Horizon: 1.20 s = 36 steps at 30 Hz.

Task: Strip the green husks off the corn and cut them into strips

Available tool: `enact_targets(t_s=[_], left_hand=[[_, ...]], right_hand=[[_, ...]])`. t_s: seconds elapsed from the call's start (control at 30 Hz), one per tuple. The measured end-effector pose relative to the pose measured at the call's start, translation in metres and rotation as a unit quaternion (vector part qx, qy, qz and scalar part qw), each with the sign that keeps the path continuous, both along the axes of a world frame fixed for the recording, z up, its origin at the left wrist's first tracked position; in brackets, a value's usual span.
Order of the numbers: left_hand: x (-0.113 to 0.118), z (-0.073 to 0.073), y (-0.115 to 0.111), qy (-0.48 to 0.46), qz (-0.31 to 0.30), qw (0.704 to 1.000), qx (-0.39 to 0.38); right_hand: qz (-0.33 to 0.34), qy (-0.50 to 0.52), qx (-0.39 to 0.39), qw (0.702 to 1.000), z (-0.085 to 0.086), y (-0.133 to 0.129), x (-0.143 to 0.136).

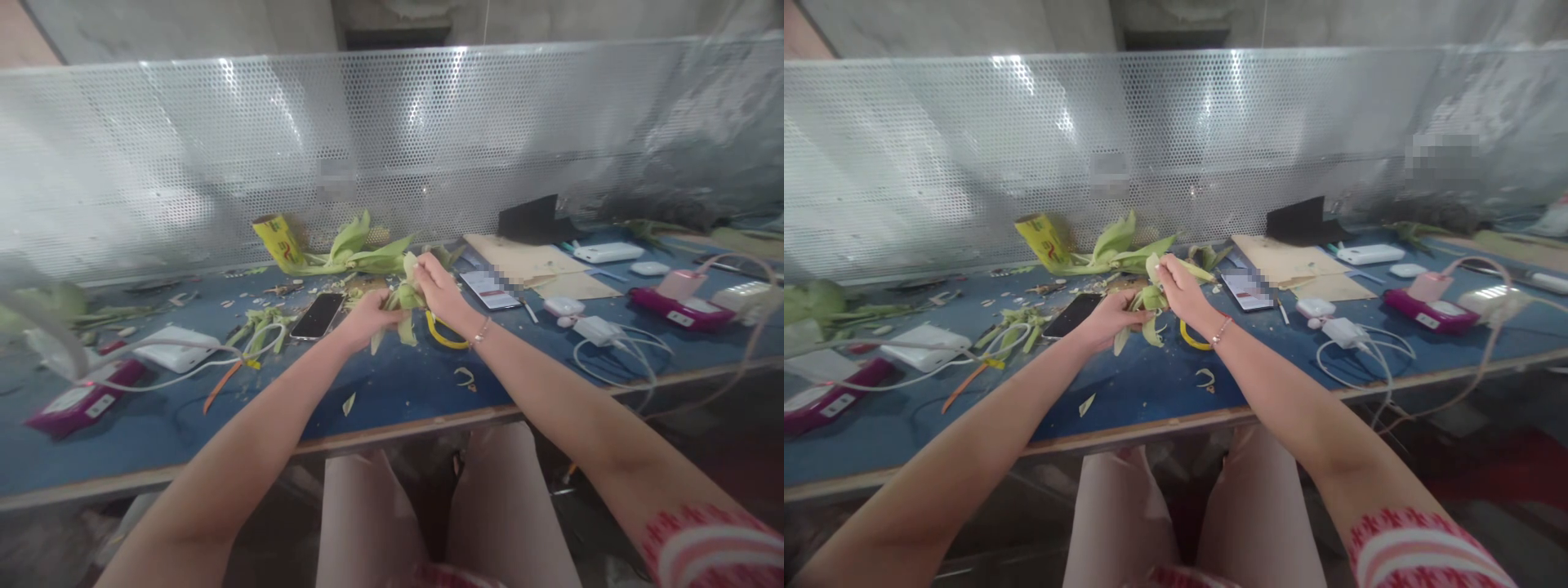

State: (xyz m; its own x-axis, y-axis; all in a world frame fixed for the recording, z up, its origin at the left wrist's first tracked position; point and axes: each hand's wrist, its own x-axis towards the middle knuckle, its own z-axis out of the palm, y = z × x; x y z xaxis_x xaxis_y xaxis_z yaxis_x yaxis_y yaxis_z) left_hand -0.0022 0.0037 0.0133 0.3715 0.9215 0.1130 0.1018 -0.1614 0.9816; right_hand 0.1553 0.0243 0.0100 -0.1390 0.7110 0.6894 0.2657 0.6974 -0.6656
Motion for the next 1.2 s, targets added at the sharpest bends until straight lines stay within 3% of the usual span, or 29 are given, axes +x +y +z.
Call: enact_targets(t_s=[0.13,0.33,0.43,0.63,0.7,0.97,1.2], left_hand=[[-0.003,0.000,0.000,0.005,-0.006,1.000,-0.003],[-0.007,0.004,0.001,-0.049,-0.054,0.995,-0.074],[-0.007,0.005,0.003,-0.086,-0.053,0.991,-0.088],[-0.008,0.007,0.003,-0.148,-0.021,0.983,-0.107],[-0.008,0.009,0.003,-0.156,-0.014,0.982,-0.109],[-0.012,0.012,0.004,-0.138,-0.008,0.982,-0.130],[-0.015,0.006,0.010,-0.093,-0.023,0.987,-0.128]], right_hand=[[0.009,-0.011,0.004,1.000,0.001,0.000,0.001],[0.008,-0.034,0.037,0.999,0.005,-0.003,0.003],[0.026,-0.025,0.011,0.999,0.006,-0.004,0.005],[0.227,0.029,-0.114,0.967,0.005,-0.002,0.009],[0.252,0.031,-0.127,0.959,0.004,0.002,0.011],[0.209,-0.063,-0.186,0.958,0.001,0.015,0.022],[0.156,-0.130,-0.199,0.959,-0.002,0.019,0.020]])
